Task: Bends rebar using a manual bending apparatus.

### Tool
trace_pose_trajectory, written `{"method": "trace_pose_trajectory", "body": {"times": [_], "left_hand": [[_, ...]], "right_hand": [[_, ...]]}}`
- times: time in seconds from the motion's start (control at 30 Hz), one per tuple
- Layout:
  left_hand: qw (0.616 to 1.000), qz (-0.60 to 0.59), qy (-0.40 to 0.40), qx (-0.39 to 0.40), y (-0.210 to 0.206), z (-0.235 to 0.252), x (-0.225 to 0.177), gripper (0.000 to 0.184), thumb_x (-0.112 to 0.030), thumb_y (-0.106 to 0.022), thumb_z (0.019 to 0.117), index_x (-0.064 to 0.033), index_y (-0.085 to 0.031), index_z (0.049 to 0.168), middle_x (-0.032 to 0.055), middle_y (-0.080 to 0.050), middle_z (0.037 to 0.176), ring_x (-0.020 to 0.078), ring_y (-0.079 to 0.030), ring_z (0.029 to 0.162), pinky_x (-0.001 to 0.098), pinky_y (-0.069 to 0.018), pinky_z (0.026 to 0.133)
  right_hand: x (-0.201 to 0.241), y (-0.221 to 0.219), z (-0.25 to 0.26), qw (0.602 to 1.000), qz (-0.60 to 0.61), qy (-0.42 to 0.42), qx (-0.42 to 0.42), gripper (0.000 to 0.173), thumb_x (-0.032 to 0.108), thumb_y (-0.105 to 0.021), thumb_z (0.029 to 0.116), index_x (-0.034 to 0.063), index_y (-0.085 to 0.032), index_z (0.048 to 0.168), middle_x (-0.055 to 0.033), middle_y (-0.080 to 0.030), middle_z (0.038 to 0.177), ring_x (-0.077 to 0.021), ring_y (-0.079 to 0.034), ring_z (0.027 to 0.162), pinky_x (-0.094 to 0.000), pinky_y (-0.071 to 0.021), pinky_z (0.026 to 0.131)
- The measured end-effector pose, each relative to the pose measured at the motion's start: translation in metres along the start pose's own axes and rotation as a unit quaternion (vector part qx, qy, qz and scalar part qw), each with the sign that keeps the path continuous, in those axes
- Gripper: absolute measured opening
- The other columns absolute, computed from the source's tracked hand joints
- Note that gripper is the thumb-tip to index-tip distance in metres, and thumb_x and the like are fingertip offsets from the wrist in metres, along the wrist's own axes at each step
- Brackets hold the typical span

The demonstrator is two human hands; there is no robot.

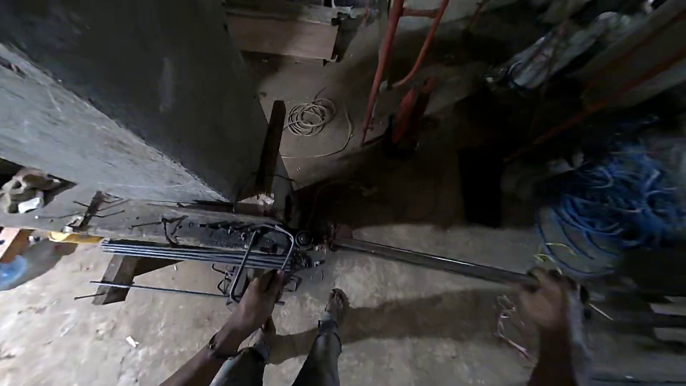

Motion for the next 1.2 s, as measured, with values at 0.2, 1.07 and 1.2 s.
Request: {"method": "trace_pose_trajectory", "body": {"times": [0.2, 1.07, 1.2], "left_hand": [[0.993, -0.117, 0.004, 0.008, -0.004, 0.000, -0.016, 0.032, -0.026, -0.044, 0.1108, -0.0050, -0.064, 0.097, -0.0033, -0.050, 0.065, 0.0059, -0.044, 0.049, 0.0212, -0.0400, 0.047], [0.985, -0.110, -0.044, -0.129, 0.077, -0.003, 0.039, 0.041, -0.029, -0.035, 0.1128, 0.0024, -0.060, 0.108, 0.0029, -0.053, 0.069, 0.0119, -0.052, 0.055, 0.0302, -0.0498, 0.054], [0.966, -0.200, -0.031, -0.163, 0.067, -0.001, 0.045, 0.038, -0.032, -0.038, 0.1123, 0.0001, -0.060, 0.110, 0.0014, -0.051, 0.068, 0.0108, -0.049, 0.053, 0.0278, -0.0474, 0.051]], "right_hand": [[0.024, 0.004, 0.018, 0.999, -0.025, 0.021, 0.001, 0.018, 0.000, -0.061, 0.0934, -0.0078, -0.069, 0.108, -0.0357, -0.065, 0.115, -0.0575, -0.057, 0.119, -0.0728, -0.0376, 0.106], [0.008, 0.012, -0.173, 0.979, -0.047, -0.197, 0.036, 0.026, 0.006, -0.070, 0.0927, -0.0026, -0.070, 0.117, -0.0325, -0.063, 0.127, -0.0538, -0.052, 0.128, -0.0723, -0.0316, 0.112], [0.009, 0.011, -0.135, 0.980, -0.062, -0.177, 0.062, 0.027, 0.004, -0.071, 0.0910, -0.0020, -0.069, 0.118, -0.0311, -0.064, 0.126, -0.0523, -0.052, 0.130, -0.0719, -0.0288, 0.114]]}}
Point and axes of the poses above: each hand's wrist, its own z-axis towards the middle knuckle, its own y-axis out of the back of the hand, x = y × z, the point moved 9 cm from there along z, towards the middle knuckle
